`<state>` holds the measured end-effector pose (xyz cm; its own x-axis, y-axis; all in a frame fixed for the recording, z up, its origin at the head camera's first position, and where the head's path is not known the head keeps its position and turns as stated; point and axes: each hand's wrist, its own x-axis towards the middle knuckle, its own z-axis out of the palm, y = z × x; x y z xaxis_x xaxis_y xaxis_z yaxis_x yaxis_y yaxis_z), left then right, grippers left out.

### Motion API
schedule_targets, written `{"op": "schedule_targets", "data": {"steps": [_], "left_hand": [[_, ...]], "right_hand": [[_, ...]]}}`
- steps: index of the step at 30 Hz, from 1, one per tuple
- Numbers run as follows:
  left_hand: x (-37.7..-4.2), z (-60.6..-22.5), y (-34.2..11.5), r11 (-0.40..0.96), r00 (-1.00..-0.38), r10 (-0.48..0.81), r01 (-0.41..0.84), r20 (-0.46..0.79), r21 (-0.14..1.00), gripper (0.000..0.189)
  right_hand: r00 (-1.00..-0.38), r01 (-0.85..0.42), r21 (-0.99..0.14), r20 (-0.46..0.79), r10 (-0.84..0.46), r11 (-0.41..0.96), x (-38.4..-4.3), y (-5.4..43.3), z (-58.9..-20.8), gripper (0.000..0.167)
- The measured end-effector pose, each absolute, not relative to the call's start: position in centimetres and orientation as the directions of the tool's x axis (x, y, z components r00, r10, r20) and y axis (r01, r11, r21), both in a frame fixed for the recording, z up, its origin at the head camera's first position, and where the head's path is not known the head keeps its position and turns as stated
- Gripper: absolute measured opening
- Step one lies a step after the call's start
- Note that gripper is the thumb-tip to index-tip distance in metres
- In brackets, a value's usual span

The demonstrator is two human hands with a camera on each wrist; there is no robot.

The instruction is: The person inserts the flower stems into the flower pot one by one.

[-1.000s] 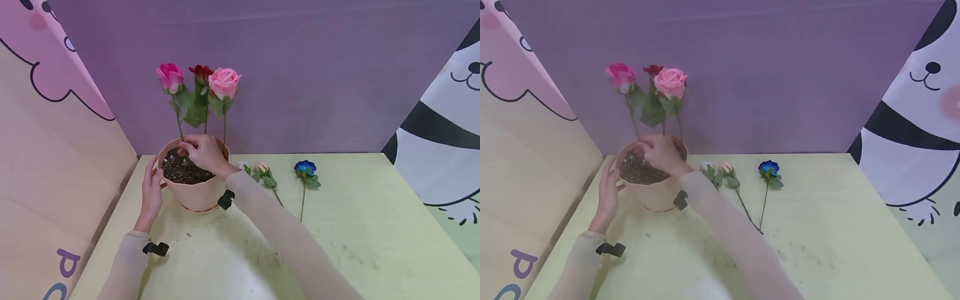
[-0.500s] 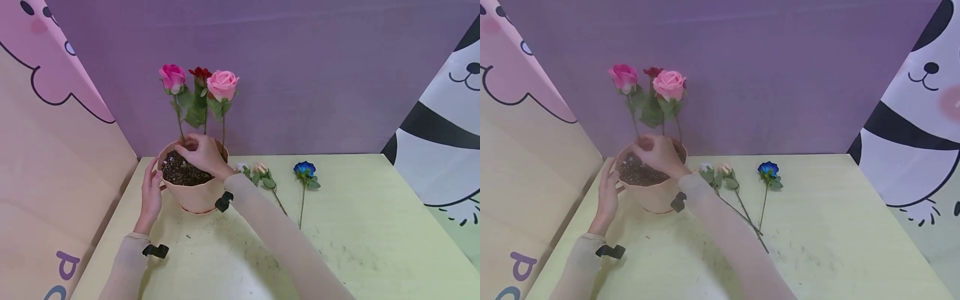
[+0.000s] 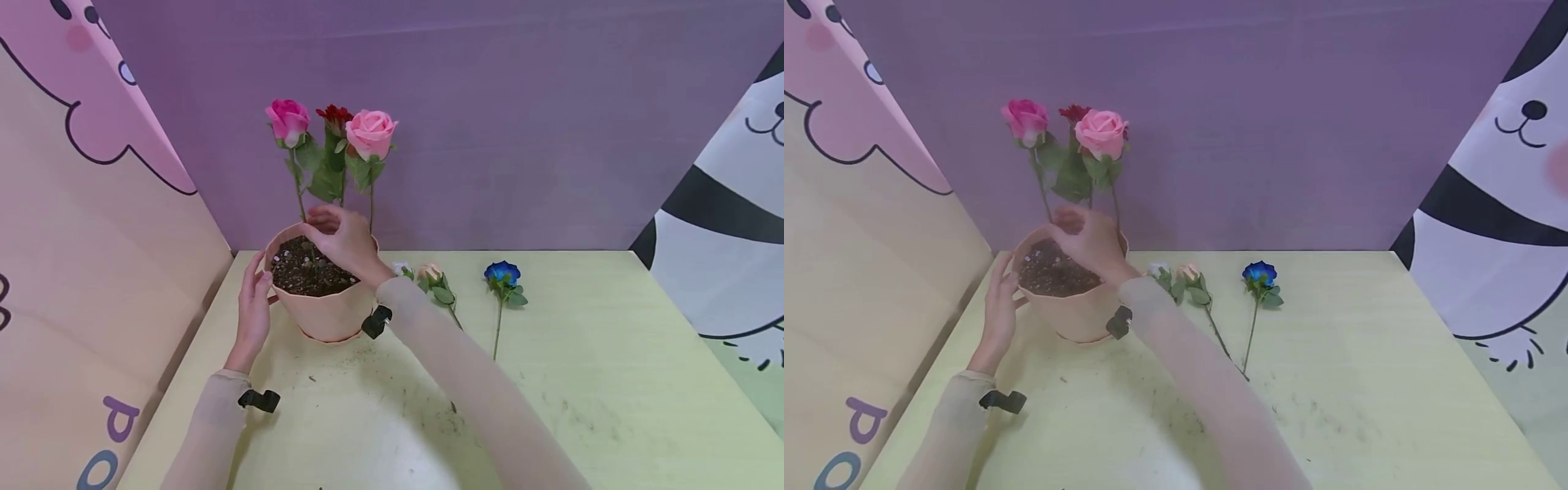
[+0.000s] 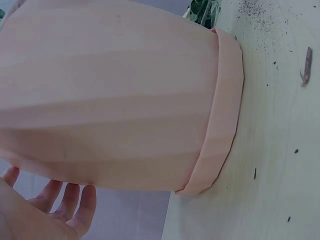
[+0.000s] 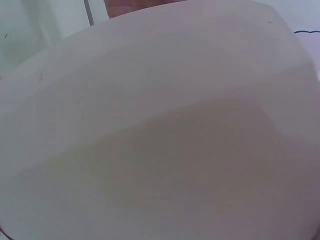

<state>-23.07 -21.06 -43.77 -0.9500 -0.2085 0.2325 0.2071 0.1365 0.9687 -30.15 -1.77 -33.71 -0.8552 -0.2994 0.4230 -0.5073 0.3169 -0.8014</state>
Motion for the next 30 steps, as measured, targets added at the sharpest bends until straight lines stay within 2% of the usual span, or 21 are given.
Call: {"op": "schedule_targets", "data": {"steps": [10,18,23,30], "left_hand": [[-22.9,-43.6,-21.4,0.160,-0.953,-0.195,0.201,0.230,0.966,0.057],[-22.9,-43.8,-21.4,0.140,-0.950,-0.225,0.190,0.218,0.972,0.056],[-23.0,-43.5,-21.4,0.137,-0.949,-0.209,0.210,0.236,0.968,0.055],[-23.1,-43.3,-21.0,0.147,-0.944,-0.217,0.221,0.249,0.964,0.055]], "right_hand": [[-0.869,-0.477,-0.813,0.381,-0.314,0.333,-29.1,0.0,-33.1,0.040],[-0.830,-0.538,-0.796,0.442,-0.340,0.277,-27.9,1.9,-34.0,0.030],[-0.833,-0.536,-0.817,0.469,-0.295,0.214,-27.2,3.1,-34.3,0.025],[-0.816,-0.574,-0.779,0.523,-0.246,0.252,-26.1,5.9,-34.8,0.027]]}}
